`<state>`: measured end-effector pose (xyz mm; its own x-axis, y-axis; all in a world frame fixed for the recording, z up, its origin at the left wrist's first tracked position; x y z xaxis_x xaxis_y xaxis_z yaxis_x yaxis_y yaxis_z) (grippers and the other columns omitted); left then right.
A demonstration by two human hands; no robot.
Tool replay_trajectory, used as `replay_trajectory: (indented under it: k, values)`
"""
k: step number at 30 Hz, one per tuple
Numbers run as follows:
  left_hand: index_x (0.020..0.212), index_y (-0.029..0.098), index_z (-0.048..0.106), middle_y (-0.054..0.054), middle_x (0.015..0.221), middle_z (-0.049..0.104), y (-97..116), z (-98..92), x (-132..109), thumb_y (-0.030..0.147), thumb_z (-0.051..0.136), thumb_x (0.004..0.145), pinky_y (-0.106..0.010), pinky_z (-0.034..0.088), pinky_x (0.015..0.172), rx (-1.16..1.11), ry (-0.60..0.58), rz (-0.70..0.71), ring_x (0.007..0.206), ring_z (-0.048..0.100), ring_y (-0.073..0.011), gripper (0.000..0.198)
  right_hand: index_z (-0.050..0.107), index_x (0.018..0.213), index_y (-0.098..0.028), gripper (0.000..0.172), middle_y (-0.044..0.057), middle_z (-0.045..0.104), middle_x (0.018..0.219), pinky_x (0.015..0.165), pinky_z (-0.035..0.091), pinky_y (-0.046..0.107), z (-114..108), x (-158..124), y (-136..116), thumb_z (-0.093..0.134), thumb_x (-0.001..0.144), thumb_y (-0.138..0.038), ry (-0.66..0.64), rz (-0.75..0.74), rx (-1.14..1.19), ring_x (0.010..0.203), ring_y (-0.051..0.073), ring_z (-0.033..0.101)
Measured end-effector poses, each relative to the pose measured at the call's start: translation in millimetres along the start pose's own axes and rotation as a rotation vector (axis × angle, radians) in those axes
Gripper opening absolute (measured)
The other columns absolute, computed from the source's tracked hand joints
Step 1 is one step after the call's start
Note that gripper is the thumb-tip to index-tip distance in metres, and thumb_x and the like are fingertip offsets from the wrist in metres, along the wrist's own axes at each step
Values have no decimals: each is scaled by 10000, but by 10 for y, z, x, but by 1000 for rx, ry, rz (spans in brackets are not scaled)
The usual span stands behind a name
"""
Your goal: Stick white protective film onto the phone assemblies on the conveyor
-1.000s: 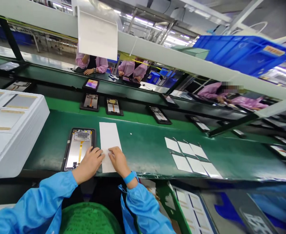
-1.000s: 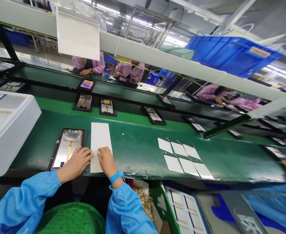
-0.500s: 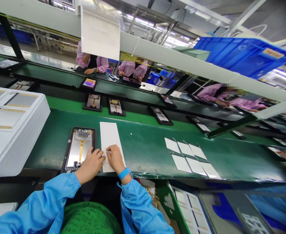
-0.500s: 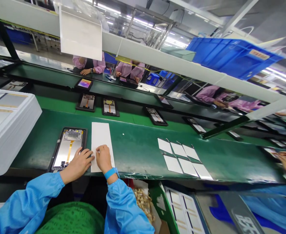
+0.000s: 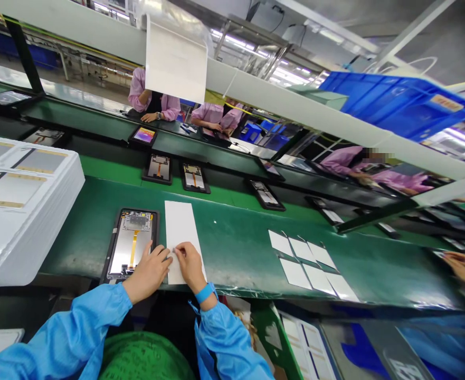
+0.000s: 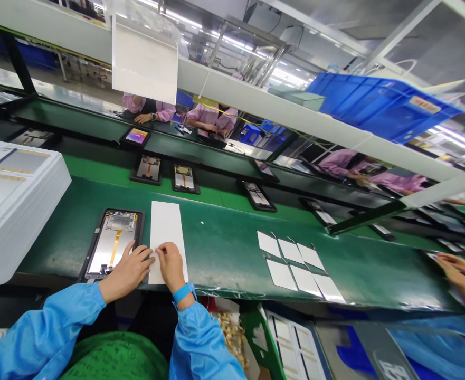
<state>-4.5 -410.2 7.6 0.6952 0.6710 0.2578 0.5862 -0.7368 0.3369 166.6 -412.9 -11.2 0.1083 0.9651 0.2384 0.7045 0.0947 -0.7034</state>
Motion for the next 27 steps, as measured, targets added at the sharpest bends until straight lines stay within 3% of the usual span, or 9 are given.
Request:
replay_trajectory:
  k: [4, 8, 12, 16, 19, 22, 27]
  values:
    - [1133, 212, 615, -81, 1187, 617, 13, -12, 27, 176, 533, 914, -591, 203, 1156, -10, 4, -3, 1235, 483, -260, 236, 580, 833, -207, 176, 15, 644, 766, 710, 492, 299, -206, 190, -95, 574, 891, -373, 60, 104, 195, 712, 167, 603]
    - [1099, 212, 620, -82, 1158, 633, 38, -91, -18, 167, 508, 920, -611, 190, 1166, -46, 36, 8, 1255, 491, -268, 216, 526, 947, -217, 246, 3, 668, 769, 698, 494, 286, -234, 501, -426, 667, 818, -373, 28, 108, 395, 704, 160, 635]
    - [1244, 200, 583, -105, 1254, 614, -78, -351, -278, 157, 423, 953, -580, 196, 1186, -51, 121, 16, 1322, 447, -262, 335, 506, 953, -225, 243, -16, 668, 750, 680, 490, 277, 145, 776, -755, 659, 786, -316, -105, 46, 427, 690, 150, 635]
    - [1242, 200, 607, -111, 1280, 612, -477, -569, -593, 93, 403, 928, -557, 233, 1175, 29, 194, -125, 1290, 469, -258, 389, 506, 922, -233, 204, -44, 644, 712, 657, 500, 278, 687, 911, -854, 627, 763, -276, -210, 43, 412, 660, 149, 634]
    - [1232, 204, 623, -116, 1267, 624, -783, -609, -709, 90, 426, 922, -562, 286, 1138, 84, 239, -231, 1254, 494, -271, 384, 502, 903, -240, 182, -49, 646, 714, 660, 514, 285, 973, 962, -817, 614, 760, -255, -249, 68, 358, 656, 152, 644]
    - [1230, 207, 625, -114, 1286, 615, -939, -591, -708, 117, 423, 942, -563, 303, 1123, 105, 241, -261, 1263, 484, -280, 363, 507, 894, -245, 170, -47, 652, 728, 676, 525, 290, 1106, 997, -758, 611, 760, -239, -257, 73, 302, 680, 156, 652]
    - [1238, 216, 621, -121, 1306, 596, -988, -578, -645, 116, 425, 933, -550, 312, 1121, 102, 243, -252, 1269, 470, -279, 375, 520, 916, -249, 175, -46, 657, 746, 679, 525, 285, 1164, 1013, -692, 614, 769, -230, -248, 62, 256, 696, 157, 653]
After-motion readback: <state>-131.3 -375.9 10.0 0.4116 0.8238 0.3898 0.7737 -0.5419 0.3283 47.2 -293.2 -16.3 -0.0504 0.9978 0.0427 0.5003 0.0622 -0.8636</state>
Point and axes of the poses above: each hand's wrist, its own x-axis towards the middle knuckle, its own z-axis out of the palm, y = z × x, the point moved 2 cm from there along x, towards the middle knuckle
